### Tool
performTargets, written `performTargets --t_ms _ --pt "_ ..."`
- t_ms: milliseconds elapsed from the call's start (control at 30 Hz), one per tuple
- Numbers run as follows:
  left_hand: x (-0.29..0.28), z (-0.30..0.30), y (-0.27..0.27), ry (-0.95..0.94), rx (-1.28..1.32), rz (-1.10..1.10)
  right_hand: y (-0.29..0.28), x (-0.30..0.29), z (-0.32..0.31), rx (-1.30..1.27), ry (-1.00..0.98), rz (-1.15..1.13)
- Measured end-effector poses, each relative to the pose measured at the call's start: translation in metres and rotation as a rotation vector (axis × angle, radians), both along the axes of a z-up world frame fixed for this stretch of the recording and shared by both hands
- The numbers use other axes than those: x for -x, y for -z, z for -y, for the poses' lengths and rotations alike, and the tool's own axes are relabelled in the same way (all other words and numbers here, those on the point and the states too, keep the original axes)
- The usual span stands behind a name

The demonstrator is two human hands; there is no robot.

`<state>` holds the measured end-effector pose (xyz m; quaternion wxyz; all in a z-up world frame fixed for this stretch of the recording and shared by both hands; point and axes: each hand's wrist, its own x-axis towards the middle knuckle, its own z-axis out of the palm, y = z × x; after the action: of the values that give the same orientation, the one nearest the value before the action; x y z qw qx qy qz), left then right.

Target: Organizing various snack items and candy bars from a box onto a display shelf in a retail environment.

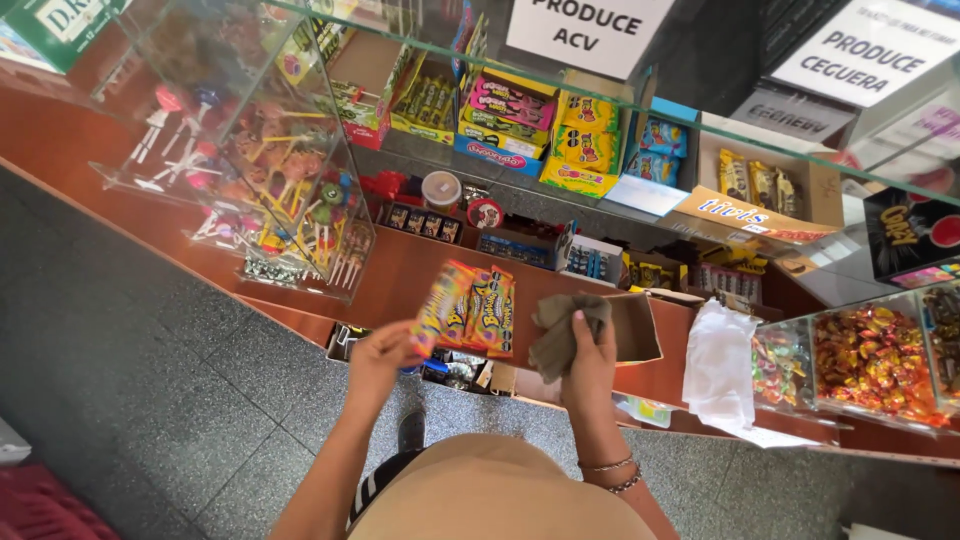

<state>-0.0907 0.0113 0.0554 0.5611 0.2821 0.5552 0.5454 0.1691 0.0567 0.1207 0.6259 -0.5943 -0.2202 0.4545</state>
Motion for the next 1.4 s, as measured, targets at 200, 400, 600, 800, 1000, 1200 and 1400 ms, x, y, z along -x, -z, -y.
performTargets --t_ms 200,400,600,800,1000,1200,1400 --pt "0.024 -0.011 -0.049 -0.182 -0.023 -0.043 -0.009 0.065 -0.003 0.212 -0.216 -0.028" --pt "0.035 -0.005 -0.073 -0.159 -0.117 -0.016 0.017 0.123 -0.040 0.002 -0.705 -0.245" --pt "0.038 -0.016 -0.044 0.113 -0.127 -0.132 0.009 0.092 -0.034 -0.182 -0.581 -0.279" --pt "0.005 -0.035 -0.074 0.589 -0.107 -0.200 -0.015 0.085 0.001 -0.109 -0.508 -0.060" --pt "-0.019 -0.054 -0.097 0.887 -0.119 -0.162 -0.012 0.048 0.026 -0.111 -0.358 0.060" --pt "-0.022 -0.068 -0.097 1.131 -0.022 -0.141 -0.020 0.019 0.061 -0.109 -0.194 -0.065" --pt "-0.037 -0.072 -0.110 0.966 -0.054 0.089 -0.016 -0.012 0.084 -0.143 -0.101 -0.114"
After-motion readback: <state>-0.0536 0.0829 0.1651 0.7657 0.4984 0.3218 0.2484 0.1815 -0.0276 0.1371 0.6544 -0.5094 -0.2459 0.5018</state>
